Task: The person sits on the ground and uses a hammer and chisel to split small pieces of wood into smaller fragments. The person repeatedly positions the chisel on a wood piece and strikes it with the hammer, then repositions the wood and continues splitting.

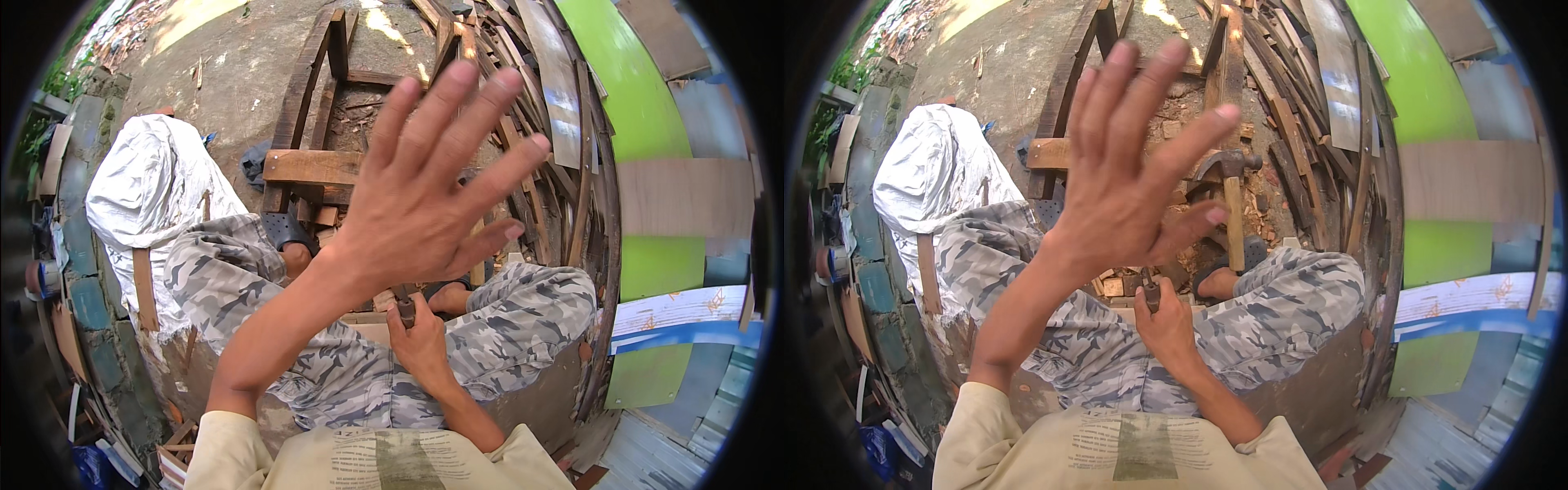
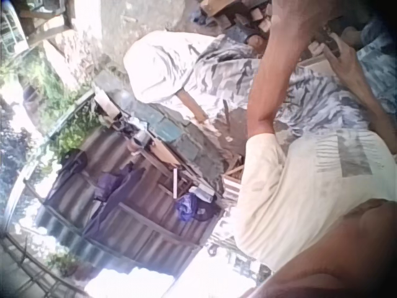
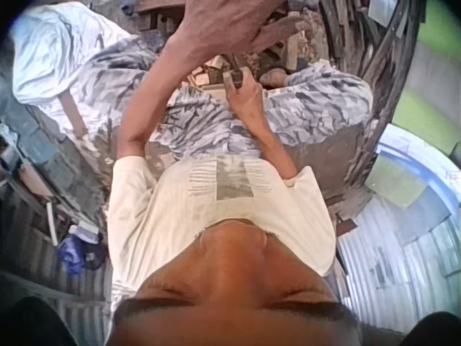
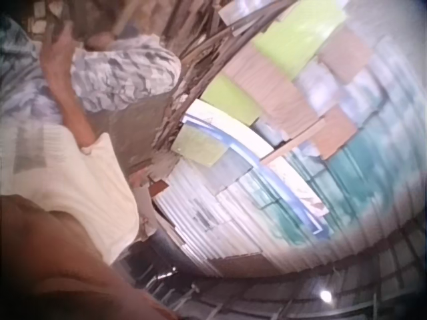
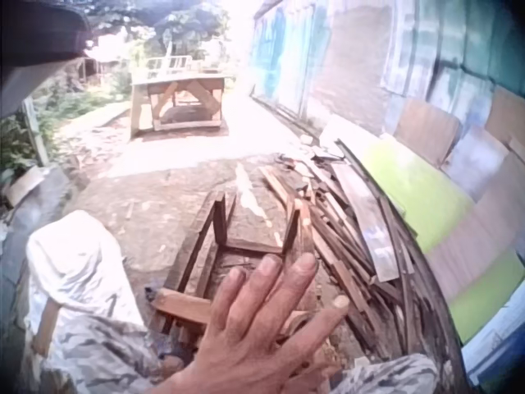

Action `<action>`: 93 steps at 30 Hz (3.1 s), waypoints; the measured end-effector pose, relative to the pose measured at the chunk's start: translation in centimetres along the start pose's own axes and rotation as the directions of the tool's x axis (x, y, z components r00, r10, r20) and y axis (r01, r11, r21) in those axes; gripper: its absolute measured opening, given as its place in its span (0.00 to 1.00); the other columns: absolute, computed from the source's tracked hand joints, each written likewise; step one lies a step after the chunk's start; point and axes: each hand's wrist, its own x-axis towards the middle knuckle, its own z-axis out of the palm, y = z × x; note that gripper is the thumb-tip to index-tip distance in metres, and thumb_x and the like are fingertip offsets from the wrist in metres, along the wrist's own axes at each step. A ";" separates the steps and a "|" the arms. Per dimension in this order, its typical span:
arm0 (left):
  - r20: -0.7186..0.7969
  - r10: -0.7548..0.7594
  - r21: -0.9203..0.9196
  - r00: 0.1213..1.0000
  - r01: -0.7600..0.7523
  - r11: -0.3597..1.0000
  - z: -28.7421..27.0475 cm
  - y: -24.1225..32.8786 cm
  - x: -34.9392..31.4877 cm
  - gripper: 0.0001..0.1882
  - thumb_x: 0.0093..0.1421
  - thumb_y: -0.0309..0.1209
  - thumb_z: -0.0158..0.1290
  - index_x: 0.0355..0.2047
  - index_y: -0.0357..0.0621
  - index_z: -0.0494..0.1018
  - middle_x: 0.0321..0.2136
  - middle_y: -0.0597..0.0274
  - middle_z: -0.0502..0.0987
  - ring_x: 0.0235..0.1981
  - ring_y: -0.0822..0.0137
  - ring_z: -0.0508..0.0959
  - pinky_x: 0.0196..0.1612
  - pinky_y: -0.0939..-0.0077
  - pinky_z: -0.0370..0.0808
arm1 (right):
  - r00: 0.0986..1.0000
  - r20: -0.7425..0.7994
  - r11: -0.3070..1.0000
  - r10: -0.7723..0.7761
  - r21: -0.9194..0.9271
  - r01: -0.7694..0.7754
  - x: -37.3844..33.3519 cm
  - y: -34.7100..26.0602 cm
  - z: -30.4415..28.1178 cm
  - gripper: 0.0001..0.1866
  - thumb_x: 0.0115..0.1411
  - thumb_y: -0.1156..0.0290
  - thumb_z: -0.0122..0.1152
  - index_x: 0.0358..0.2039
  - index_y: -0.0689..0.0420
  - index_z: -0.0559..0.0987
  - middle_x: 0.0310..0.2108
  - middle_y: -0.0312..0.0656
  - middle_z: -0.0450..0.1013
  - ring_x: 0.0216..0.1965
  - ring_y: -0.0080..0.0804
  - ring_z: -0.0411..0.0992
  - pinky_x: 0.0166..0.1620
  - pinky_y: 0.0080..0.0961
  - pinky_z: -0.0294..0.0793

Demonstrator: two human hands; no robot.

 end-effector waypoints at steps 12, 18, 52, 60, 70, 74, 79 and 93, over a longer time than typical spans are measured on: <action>0.565 0.205 -0.285 0.799 -0.044 0.957 4.7 -2.6 -2.8 0.36 0.67 0.60 0.39 0.73 0.77 0.47 0.75 0.60 0.40 0.76 0.56 0.33 0.75 0.52 0.24 | 0.994 -0.048 0.995 -0.103 0.010 0.103 1.1 0.5 2.0 0.14 0.62 0.69 0.60 0.42 0.66 0.74 0.28 0.62 0.76 0.33 0.64 0.76 0.36 0.50 0.73; 0.389 0.188 -0.191 0.902 -0.121 0.974 0.1 -0.2 -0.2 0.33 0.70 0.57 0.35 0.73 0.78 0.45 0.76 0.64 0.39 0.76 0.55 0.34 0.75 0.52 0.26 | 0.995 0.007 0.995 -0.095 -0.032 0.095 1.1 0.2 1.7 0.17 0.61 0.69 0.61 0.46 0.66 0.73 0.32 0.65 0.77 0.35 0.68 0.75 0.39 0.55 0.73; 0.447 0.194 -0.054 0.873 -0.191 0.980 1.2 -0.8 -1.0 0.30 0.71 0.60 0.30 0.72 0.79 0.52 0.75 0.61 0.41 0.76 0.51 0.30 0.74 0.48 0.25 | 0.974 -0.099 0.979 -0.202 -0.056 0.197 2.8 1.2 1.9 0.16 0.62 0.67 0.59 0.44 0.66 0.72 0.29 0.63 0.77 0.34 0.66 0.76 0.38 0.54 0.73; 0.414 0.239 -0.135 0.878 -0.200 0.970 -0.2 -0.4 1.8 0.32 0.70 0.57 0.33 0.73 0.76 0.49 0.76 0.59 0.38 0.75 0.46 0.30 0.74 0.46 0.25 | 0.990 -0.044 0.991 -0.130 -0.046 0.128 2.2 1.5 1.9 0.21 0.61 0.67 0.60 0.49 0.66 0.71 0.31 0.64 0.77 0.36 0.67 0.76 0.40 0.56 0.73; 0.546 0.197 -0.146 0.814 -0.139 0.979 5.4 -2.7 -5.5 0.30 0.71 0.56 0.31 0.73 0.83 0.45 0.75 0.69 0.42 0.76 0.56 0.38 0.76 0.51 0.31 | 0.991 -0.036 0.992 -0.129 -0.017 0.129 2.4 0.4 2.8 0.18 0.61 0.69 0.60 0.48 0.66 0.74 0.31 0.64 0.77 0.37 0.66 0.76 0.40 0.51 0.74; 0.486 0.222 -0.128 0.845 -0.182 0.975 1.9 -2.0 -1.6 0.32 0.70 0.56 0.33 0.73 0.79 0.45 0.75 0.68 0.42 0.76 0.55 0.40 0.76 0.51 0.30 | 0.993 -0.048 0.993 -0.112 0.023 0.113 2.6 1.4 2.1 0.17 0.60 0.69 0.60 0.47 0.65 0.75 0.31 0.63 0.77 0.37 0.67 0.75 0.40 0.50 0.74; 0.528 0.202 -0.092 0.825 -0.181 0.979 5.6 -4.4 -4.3 0.33 0.71 0.55 0.33 0.74 0.68 0.46 0.75 0.66 0.47 0.75 0.58 0.43 0.76 0.50 0.31 | 0.975 -0.121 0.982 -0.188 -0.009 0.188 3.8 0.9 2.6 0.14 0.59 0.68 0.62 0.39 0.65 0.74 0.28 0.63 0.76 0.35 0.67 0.75 0.38 0.52 0.74; 0.505 0.152 -0.052 0.849 -0.146 0.988 -5.4 -8.5 -6.6 0.25 0.55 0.37 0.62 0.54 0.54 0.77 0.57 0.64 0.75 0.63 0.58 0.70 0.70 0.47 0.58 | 0.965 0.037 0.944 -0.260 -0.201 0.262 1.6 3.8 2.0 0.16 0.59 0.66 0.65 0.39 0.62 0.71 0.23 0.60 0.76 0.28 0.62 0.77 0.32 0.53 0.77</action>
